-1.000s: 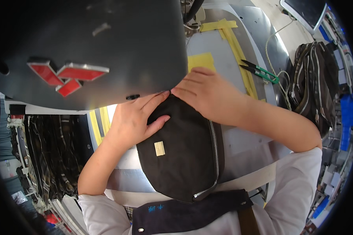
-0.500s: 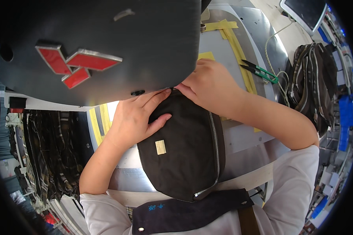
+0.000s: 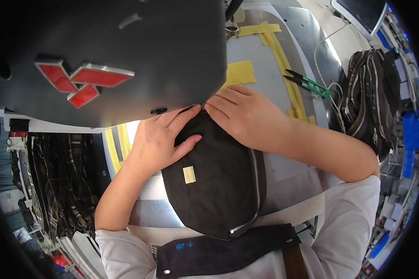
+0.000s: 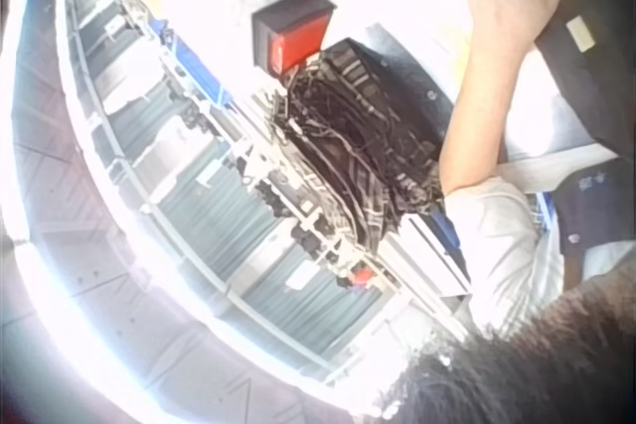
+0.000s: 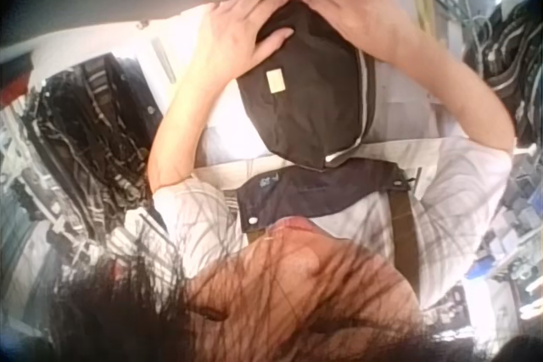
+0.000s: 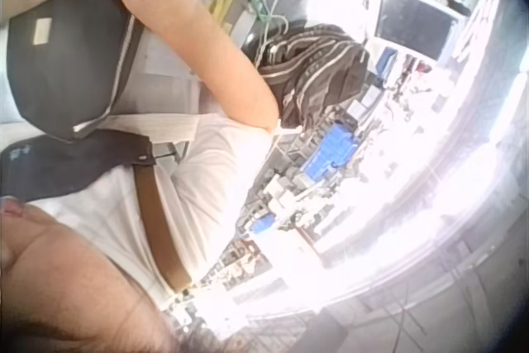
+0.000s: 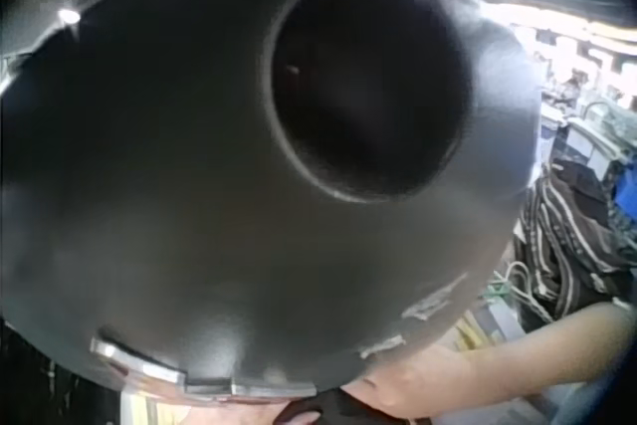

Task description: The person sews a black bag using a sewing machine, aligning the zipper and fabric under the needle. They repeatedly adjust the bag's position and feed it through the machine to stitch the zipper seam. The person also trims threads and inspects the stitching along the zipper line.

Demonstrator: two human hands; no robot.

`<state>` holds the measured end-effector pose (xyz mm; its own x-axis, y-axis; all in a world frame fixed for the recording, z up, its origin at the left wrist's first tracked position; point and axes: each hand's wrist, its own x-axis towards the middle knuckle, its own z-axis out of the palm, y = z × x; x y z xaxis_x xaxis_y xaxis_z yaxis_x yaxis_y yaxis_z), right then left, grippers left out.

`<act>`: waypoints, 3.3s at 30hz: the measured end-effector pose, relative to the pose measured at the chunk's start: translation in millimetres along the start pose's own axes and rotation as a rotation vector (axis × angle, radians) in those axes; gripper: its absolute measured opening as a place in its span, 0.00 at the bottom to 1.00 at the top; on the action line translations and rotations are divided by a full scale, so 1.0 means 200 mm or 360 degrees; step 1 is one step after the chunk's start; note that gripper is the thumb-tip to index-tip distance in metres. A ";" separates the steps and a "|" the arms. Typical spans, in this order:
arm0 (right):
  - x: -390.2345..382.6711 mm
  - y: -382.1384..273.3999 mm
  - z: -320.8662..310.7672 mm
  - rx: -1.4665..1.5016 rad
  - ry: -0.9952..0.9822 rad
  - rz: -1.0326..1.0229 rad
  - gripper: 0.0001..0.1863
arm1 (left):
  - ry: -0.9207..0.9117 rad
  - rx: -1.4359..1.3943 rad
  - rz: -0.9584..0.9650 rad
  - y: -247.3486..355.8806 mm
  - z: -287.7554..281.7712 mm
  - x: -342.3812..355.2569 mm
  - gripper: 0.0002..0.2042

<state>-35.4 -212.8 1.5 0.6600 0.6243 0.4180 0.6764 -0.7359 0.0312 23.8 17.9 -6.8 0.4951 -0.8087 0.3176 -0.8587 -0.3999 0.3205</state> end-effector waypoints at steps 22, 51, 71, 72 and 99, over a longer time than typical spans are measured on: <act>-0.02 0.03 0.00 -0.0099 0.0029 -0.0129 0.18 | -0.0039 0.0045 -0.0005 -0.01 -0.02 0.00 0.20; 0.01 0.02 0.00 -0.0309 -0.0076 -0.0265 0.16 | 0.0051 -0.0004 -0.0003 0.00 0.01 -0.01 0.24; 0.02 0.05 -0.02 -0.0380 -0.0164 -0.0320 0.18 | -0.0039 -0.0049 -0.0071 -0.02 -0.04 0.02 0.24; 0.01 0.05 -0.01 -0.0372 -0.0165 -0.0312 0.18 | -0.0028 -0.0066 -0.0062 -0.02 -0.04 0.02 0.23; 0.04 0.09 -0.01 -0.0177 -0.0153 -0.0155 0.16 | -0.0003 -0.0051 -0.0176 -0.04 0.00 0.03 0.21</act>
<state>-19.1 -221.8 6.9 0.6250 0.7123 0.3193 0.7018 -0.6918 0.1696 33.6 17.4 -7.4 0.5864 -0.7611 0.2772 -0.7941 -0.4727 0.3820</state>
